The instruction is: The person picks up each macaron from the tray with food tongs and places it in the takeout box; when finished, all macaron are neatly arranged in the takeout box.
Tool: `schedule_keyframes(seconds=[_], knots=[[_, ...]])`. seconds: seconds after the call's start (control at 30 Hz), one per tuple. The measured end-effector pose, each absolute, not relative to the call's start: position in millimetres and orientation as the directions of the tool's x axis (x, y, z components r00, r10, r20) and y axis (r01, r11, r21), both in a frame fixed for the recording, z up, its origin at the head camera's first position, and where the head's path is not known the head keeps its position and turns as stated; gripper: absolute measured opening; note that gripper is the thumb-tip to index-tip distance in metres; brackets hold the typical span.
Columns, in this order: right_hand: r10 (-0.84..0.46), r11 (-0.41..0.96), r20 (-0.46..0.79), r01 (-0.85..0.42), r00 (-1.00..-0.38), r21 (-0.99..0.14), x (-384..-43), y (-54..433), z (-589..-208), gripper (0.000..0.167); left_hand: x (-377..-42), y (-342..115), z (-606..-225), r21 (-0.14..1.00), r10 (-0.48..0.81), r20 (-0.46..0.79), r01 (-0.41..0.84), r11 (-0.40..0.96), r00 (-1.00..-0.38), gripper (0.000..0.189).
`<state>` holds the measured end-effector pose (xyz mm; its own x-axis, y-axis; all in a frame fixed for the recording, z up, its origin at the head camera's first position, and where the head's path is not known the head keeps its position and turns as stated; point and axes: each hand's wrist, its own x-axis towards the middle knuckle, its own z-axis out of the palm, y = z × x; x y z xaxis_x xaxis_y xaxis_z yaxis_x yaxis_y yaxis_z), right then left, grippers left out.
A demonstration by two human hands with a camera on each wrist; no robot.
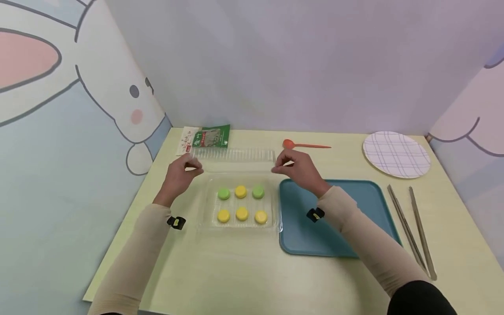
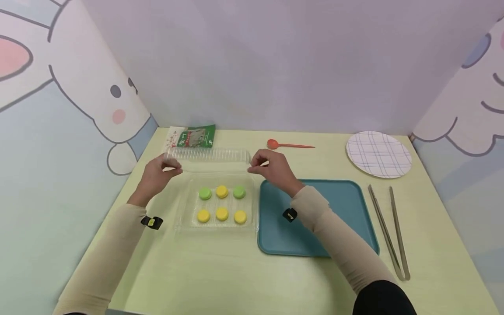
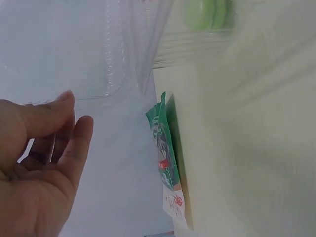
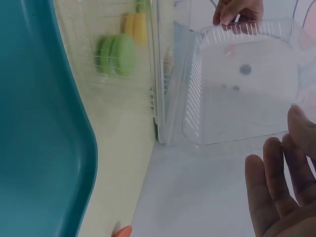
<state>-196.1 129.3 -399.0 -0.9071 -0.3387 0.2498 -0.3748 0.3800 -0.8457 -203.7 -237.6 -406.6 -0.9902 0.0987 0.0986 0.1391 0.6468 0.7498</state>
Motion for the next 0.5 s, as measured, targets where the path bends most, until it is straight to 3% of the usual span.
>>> schedule_keyframes(seconds=[0.13, 0.3, 0.5], knots=[[-0.384, 0.361, 0.18, -0.327, -0.906, -0.873, -183, 134, -404, 0.014, -188, -241, -410, 0.743, 0.095, 0.047, 0.098, 0.662, -0.994, 0.015], [-0.391, 0.378, 0.135, -0.293, -0.91, -0.878, -169, 138, -410, 0.013, -172, -245, -415, 0.752, 0.13, 0.063, 0.132, 0.645, -0.99, 0.008], [-0.42, 0.434, 0.013, -0.214, -0.907, -0.875, -153, 141, -418, 0.008, -157, -251, -420, 0.712, 0.144, -0.018, 0.089, 0.697, -0.989, 0.02]])
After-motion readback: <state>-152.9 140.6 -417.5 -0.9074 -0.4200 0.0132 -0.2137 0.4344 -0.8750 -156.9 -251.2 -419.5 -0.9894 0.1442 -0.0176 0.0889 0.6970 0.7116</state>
